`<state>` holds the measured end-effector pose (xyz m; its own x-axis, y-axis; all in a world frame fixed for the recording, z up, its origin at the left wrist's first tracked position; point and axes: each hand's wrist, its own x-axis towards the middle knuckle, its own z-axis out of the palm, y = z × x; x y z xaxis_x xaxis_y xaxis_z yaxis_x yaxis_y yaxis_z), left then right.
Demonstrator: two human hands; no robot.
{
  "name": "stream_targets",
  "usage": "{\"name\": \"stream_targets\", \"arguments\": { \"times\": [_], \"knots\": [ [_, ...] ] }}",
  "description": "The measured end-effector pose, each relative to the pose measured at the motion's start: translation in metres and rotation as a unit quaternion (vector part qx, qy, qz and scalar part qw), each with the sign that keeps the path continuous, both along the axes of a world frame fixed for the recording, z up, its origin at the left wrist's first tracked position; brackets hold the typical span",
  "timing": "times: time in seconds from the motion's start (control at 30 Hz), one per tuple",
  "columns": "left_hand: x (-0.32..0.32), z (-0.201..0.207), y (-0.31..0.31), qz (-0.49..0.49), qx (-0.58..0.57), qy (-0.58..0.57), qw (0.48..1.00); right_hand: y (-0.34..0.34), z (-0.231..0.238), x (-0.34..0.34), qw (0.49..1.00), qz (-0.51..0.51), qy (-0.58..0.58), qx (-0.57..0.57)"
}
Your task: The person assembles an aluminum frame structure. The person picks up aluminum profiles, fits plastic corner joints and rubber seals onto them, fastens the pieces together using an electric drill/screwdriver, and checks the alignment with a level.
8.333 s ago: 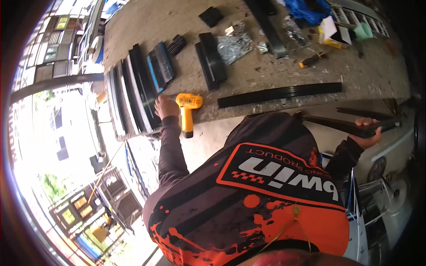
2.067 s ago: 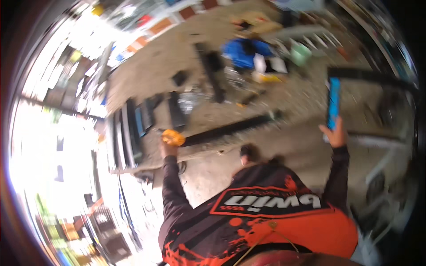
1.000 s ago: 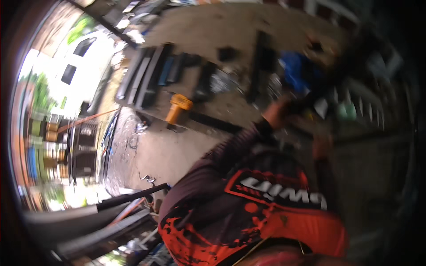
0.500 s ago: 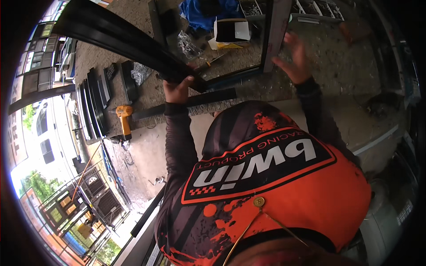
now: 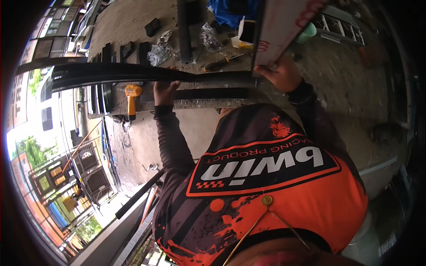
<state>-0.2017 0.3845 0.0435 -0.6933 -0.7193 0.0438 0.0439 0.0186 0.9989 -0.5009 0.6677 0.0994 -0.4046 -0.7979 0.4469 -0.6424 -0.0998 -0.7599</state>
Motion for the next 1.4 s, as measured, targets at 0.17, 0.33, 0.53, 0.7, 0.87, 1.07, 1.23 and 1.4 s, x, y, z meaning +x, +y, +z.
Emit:
{"name": "stream_targets", "arguments": {
  "times": [0.17, 0.33, 0.53, 0.7, 0.87, 1.07, 1.23, 1.4],
  "knots": [
    [0.033, -0.005, -0.002, 0.005, 0.035, 0.059, 0.998, -0.002, 0.02, -0.004, 0.999, 0.03, 0.03, 0.009],
    [0.057, -0.016, -0.011, 0.114, 0.056, -0.023, 0.992, -0.006, 0.05, 0.008, 0.979, 0.07, -0.185, -0.057],
    [0.068, -0.036, -0.029, 0.181, -0.06, -0.085, 0.978, -0.026, 0.075, 0.019, 0.958, 0.012, -0.231, -0.167],
    [0.077, -0.023, -0.068, 0.256, -0.102, -0.186, 0.943, -0.039, 0.08, 0.029, 0.954, -0.043, -0.174, -0.24],
    [0.11, -0.029, -0.139, 0.269, -0.243, -0.241, 0.9, -0.046, 0.099, 0.032, 0.947, -0.114, -0.117, -0.278],
    [0.091, -0.043, -0.185, 0.172, -0.252, -0.163, 0.938, -0.06, 0.093, 0.04, 0.92, -0.274, -0.066, -0.272],
    [0.028, -0.052, -0.208, 0.063, -0.319, -0.151, 0.933, -0.065, 0.089, 0.041, 0.901, -0.35, -0.019, -0.256],
    [-0.037, -0.063, -0.273, 0.056, -0.469, -0.253, 0.845, -0.075, 0.088, 0.034, 0.896, -0.349, -0.056, -0.27]
  ]
}}
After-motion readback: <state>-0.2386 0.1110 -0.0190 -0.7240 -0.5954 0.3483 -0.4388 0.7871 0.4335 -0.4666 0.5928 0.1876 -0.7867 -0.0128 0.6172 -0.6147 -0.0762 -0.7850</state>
